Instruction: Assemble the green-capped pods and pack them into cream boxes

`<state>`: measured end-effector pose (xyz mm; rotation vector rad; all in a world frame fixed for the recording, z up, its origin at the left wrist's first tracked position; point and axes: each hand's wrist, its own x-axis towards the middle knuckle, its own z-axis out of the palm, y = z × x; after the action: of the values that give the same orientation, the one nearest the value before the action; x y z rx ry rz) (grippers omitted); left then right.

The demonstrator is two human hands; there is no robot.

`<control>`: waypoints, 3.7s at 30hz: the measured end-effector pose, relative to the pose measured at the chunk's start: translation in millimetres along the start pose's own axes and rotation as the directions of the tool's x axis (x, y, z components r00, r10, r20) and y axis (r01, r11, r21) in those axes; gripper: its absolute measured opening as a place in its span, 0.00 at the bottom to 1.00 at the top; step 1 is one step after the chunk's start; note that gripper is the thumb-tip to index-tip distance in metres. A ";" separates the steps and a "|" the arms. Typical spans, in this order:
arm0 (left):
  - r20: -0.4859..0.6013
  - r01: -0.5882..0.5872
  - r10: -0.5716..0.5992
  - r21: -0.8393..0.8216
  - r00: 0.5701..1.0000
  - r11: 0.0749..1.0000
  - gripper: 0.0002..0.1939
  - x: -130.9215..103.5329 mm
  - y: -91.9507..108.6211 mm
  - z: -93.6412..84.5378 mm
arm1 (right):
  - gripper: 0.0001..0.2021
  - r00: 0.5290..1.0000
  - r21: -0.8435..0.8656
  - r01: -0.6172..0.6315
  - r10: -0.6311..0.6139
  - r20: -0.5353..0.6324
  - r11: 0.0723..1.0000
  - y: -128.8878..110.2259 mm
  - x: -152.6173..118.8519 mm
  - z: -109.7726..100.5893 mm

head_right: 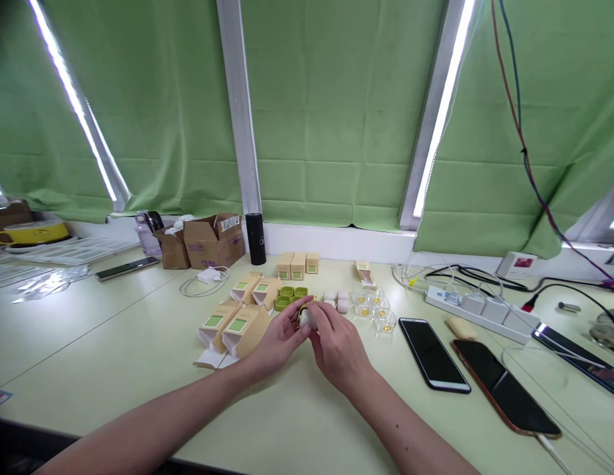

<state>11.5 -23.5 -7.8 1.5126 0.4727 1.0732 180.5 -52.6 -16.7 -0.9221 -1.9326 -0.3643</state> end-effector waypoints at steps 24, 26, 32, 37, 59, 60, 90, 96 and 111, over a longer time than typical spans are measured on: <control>-0.046 0.010 -0.009 0.013 0.999 1.000 0.37 6.6 -7.0 -3.5 | 0.24 0.998 0.107 -0.063 0.061 0.025 0.992 -2.4 0.9 -1.1; -0.034 0.033 -0.032 0.030 0.999 0.999 0.41 6.3 -4.4 -4.9 | 0.22 0.994 0.140 -0.111 0.111 0.012 0.984 -1.7 -0.6 -0.5; -0.087 0.086 -0.079 0.086 0.993 0.993 0.36 2.5 10.5 -7.5 | 0.16 0.936 0.303 -0.346 0.347 0.053 0.888 1.1 -2.7 -0.6; -0.190 0.034 0.003 0.190 0.982 0.981 0.25 5.4 7.9 -12.5 | 0.16 0.825 0.571 -0.519 0.547 0.141 0.636 6.0 0.9 2.9; 0.088 -0.338 0.411 0.733 0.907 0.590 0.29 1.0 0.4 -19.7 | 0.25 0.603 0.804 -0.570 0.579 0.549 -0.169 10.6 10.5 5.5; 0.087 -0.336 0.409 0.734 0.908 0.590 0.28 1.1 0.2 -19.5 | 0.25 0.603 0.802 -0.574 0.576 0.552 -0.168 9.8 10.9 5.2; -0.185 0.070 -0.053 0.087 0.981 0.994 0.27 14.1 2.7 -17.8 | 0.33 0.545 0.686 -0.722 0.537 0.644 -0.090 8.0 6.7 -0.4; 0.067 0.145 -0.134 -0.193 0.989 0.970 0.21 14.1 11.9 -16.0 | 0.32 0.566 0.699 -0.713 0.542 0.621 -0.057 6.0 8.9 -3.7; -0.127 0.165 -0.223 -0.358 0.967 0.919 0.20 16.8 1.3 -20.8 | 0.20 0.614 0.515 -0.782 0.569 0.547 0.350 10.5 7.6 -3.8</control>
<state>2.4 1.0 -2.3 1.0490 0.5085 1.0655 188.5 -44.3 -9.5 -1.1523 -1.4720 1.0551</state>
